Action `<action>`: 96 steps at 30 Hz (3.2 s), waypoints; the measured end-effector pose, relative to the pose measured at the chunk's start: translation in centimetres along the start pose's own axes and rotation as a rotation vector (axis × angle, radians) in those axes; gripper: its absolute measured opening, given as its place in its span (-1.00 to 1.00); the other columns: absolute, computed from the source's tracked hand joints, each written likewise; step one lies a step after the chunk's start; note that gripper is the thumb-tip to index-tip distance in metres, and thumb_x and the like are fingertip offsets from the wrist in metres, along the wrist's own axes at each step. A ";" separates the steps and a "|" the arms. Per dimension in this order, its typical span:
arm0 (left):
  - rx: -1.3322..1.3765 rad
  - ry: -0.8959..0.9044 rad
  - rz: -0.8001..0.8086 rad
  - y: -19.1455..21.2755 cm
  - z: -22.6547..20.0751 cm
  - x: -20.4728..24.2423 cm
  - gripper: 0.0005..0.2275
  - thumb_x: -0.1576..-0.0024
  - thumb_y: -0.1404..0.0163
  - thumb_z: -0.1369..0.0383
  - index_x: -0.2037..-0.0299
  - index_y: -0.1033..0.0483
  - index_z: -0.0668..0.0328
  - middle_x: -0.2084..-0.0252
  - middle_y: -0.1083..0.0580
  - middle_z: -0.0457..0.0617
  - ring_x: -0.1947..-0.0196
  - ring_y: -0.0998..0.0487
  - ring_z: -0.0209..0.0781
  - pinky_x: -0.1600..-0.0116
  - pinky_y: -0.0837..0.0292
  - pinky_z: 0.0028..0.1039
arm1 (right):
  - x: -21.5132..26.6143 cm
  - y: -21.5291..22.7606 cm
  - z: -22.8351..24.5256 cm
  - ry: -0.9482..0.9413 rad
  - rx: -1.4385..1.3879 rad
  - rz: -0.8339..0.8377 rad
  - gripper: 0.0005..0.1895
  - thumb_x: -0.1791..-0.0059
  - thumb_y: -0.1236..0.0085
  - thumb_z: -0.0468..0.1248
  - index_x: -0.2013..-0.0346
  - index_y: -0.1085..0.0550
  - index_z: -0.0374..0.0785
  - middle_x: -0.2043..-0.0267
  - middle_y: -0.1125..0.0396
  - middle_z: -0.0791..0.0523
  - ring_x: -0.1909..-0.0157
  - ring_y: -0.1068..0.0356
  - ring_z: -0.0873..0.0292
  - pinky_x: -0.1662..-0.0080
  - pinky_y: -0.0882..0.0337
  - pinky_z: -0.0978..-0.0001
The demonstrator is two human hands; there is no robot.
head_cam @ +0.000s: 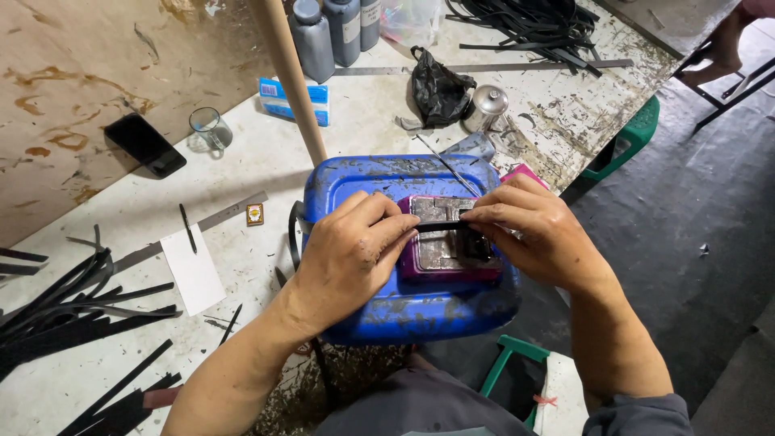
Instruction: The person cuts black leather straps with scissors, then rubs them on a small heated device to flatten or shape them. After processing, the straps are hung on a wall rack using colored clips to dry or cool.
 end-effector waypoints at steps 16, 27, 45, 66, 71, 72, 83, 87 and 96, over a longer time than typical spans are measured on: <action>-0.005 0.030 -0.001 -0.4 0.3 -0.4 -0.97 -0.19 -0.11 0.42 0.25 -0.61 0.08 0.39 -0.41 -0.11 0.34 -0.50 -0.11 0.20 -0.49 -0.44 | 0.1 -0.2 -0.9 0.049 0.009 -0.016 -0.97 0.03 -0.28 -0.42 0.30 -0.60 -0.28 0.28 -0.50 0.05 0.25 -0.44 -0.04 0.20 -0.49 0.18; 0.004 0.070 0.012 -0.6 0.4 -0.5 -0.97 -0.18 -0.13 0.43 0.28 -0.63 0.08 0.37 -0.46 -0.12 0.36 -0.52 -0.11 0.22 -0.50 -0.45 | 0.1 -0.2 -1.3 0.087 -0.022 -0.017 -0.96 0.00 -0.22 -0.41 0.29 -0.59 -0.25 0.27 -0.49 0.08 0.25 -0.44 -0.02 0.21 -0.50 0.20; -0.027 0.003 0.076 -1.7 -0.2 -1.0 -0.94 -0.16 -0.12 0.45 0.34 -0.58 0.05 0.39 -0.42 -0.12 0.36 -0.51 -0.10 0.21 -0.49 -0.43 | 1.0 0.2 -1.6 0.088 -0.011 -0.038 -0.96 0.01 -0.21 -0.42 0.31 -0.59 -0.26 0.28 -0.48 0.07 0.28 -0.41 -0.05 0.22 -0.49 0.16; 0.027 -0.046 0.238 -5.9 -0.9 -2.8 -0.88 -0.18 -0.02 0.48 0.40 -0.47 0.05 0.41 -0.39 -0.09 0.40 -0.53 0.00 0.32 -0.49 -0.36 | 3.9 1.8 -3.6 0.008 0.032 -0.036 -0.92 0.06 -0.23 -0.46 0.32 -0.60 -0.24 0.28 -0.48 0.06 0.26 -0.41 -0.06 0.22 -0.46 0.15; 0.029 -0.059 0.251 -6.7 -0.8 -2.8 -0.88 -0.16 -0.04 0.50 0.42 -0.47 0.08 0.41 -0.38 -0.11 0.39 -0.52 -0.05 0.31 -0.49 -0.40 | 3.3 2.2 -2.9 0.034 0.053 -0.015 -0.91 0.06 -0.23 -0.43 0.30 -0.60 -0.21 0.27 -0.48 0.07 0.25 -0.41 -0.05 0.20 -0.46 0.14; 0.023 -0.068 0.256 -6.9 -0.8 -2.9 -0.88 -0.14 -0.06 0.51 0.42 -0.48 0.08 0.40 -0.38 -0.11 0.38 -0.51 -0.08 0.31 -0.49 -0.42 | 3.1 2.2 -2.7 0.039 0.060 -0.011 -0.91 0.06 -0.23 -0.42 0.30 -0.60 -0.20 0.27 -0.48 0.08 0.24 -0.40 -0.05 0.20 -0.45 0.14; 0.053 -0.069 0.318 -6.6 -1.6 -3.5 -0.88 -0.15 -0.04 0.56 0.40 -0.52 0.12 0.39 -0.40 -0.07 0.36 -0.53 -0.10 0.28 -0.52 -0.43 | 2.4 0.7 -2.0 0.107 0.141 -0.053 -0.95 -0.01 -0.19 -0.36 0.33 -0.58 -0.18 0.30 -0.46 0.12 0.28 -0.40 -0.02 0.23 -0.42 0.16; 0.115 -0.069 0.337 -6.1 -1.5 -3.7 -0.90 -0.13 -0.05 0.58 0.38 -0.54 0.19 0.36 -0.44 0.01 0.32 -0.56 -0.01 0.25 -0.55 -0.37 | 3.8 1.7 -2.9 0.082 0.189 -0.056 -0.94 -0.02 -0.18 -0.32 0.33 -0.58 -0.17 0.28 -0.46 0.11 0.27 -0.41 -0.03 0.22 -0.41 0.14; 0.016 -0.064 0.353 -7.3 -1.7 -3.1 -0.88 -0.10 -0.06 0.60 0.36 -0.57 0.15 0.36 -0.44 -0.02 0.32 -0.56 -0.09 0.24 -0.56 -0.40 | 1.9 2.4 0.3 0.135 0.350 -0.082 -0.88 -0.09 -0.13 -0.26 0.33 -0.57 -0.07 0.32 -0.44 0.19 0.23 -0.39 0.05 0.13 -0.30 0.18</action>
Point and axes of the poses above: each hand's wrist, its own x-axis away from the middle knuckle, its own y-axis out of the back of the hand, z = x × y, the point moved 9 cm from there along -x, towards the middle knuckle
